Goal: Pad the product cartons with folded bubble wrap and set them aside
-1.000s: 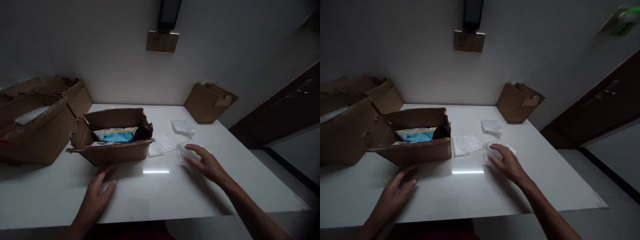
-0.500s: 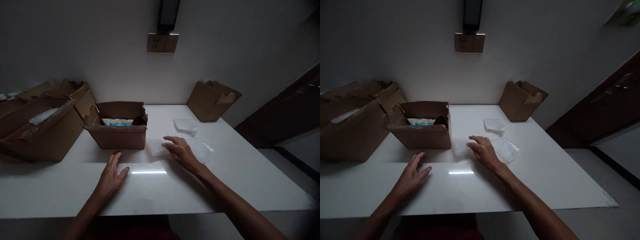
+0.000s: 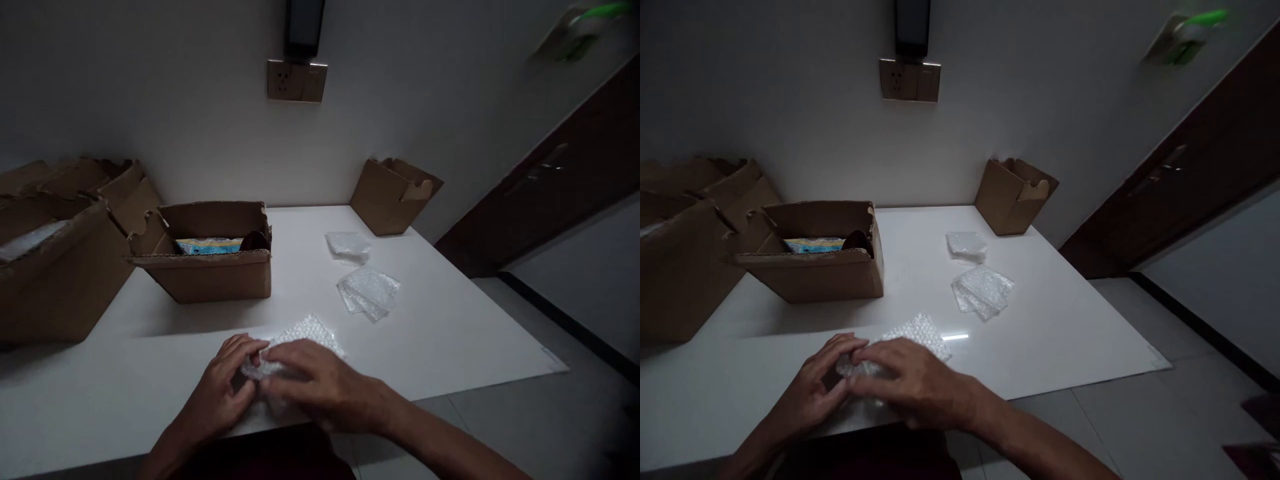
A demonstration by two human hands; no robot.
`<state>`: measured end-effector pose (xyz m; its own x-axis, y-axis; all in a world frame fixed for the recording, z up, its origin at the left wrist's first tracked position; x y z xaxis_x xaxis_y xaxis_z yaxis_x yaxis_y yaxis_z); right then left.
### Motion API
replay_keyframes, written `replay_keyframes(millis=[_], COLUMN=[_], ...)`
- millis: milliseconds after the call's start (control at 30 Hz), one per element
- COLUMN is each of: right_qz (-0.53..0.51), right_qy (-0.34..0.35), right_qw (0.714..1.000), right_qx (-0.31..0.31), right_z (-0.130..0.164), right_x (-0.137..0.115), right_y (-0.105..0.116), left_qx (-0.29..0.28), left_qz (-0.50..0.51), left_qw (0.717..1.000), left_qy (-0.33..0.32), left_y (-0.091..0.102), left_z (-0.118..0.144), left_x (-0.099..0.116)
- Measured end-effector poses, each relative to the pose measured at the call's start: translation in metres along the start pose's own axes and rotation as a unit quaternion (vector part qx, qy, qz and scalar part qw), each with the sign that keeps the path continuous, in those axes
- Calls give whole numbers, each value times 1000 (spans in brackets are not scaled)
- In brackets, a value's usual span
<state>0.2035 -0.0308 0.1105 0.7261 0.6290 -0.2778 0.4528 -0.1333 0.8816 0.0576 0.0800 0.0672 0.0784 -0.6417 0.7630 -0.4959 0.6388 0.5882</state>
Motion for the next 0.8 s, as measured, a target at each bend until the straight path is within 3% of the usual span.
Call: replay_keyframes(millis=[100,200,267,400,500,600,800], right_qz=[113,228,258,289,275,228,189], right_qy=[-174,-364,-431,-459,-469,-472,-458], right_qw=[978,903,864,840,839,851,867], right_qx=[26,-4,-41,-35,-1,32,57], right_z=[37,88,119,160,168,151,88], right_x=[55,123,153,160,152,164,234], right_y=[27,56,70,92,108,118,110], left_qx=[72,146,164,158,154,132,98], left_qz=[-30,-42,-42,-46,-69,-91,-121], left_qw=[997,988,984,985,986,987,982], left_qy=[-12,26,48,41,-5,-31,-107], left_y=[8,10,6,-9,-16,-20,-23], left_z=[6,7,6,8,11,12,12], left_x=[-2,-5,-5,-6,-5,-1,15])
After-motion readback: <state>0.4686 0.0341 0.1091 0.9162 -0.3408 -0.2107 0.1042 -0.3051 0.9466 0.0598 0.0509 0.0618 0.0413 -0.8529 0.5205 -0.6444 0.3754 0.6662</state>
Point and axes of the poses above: each hand's wrist, its own z-axis away from the middle knuckle, its own y-axis out of the back of the hand, x = y × z, the point moved 5 cm from there along -z, towards the middle knuckle, and after that the axes turned 8 degrees about -x, right-handed, at the moved point
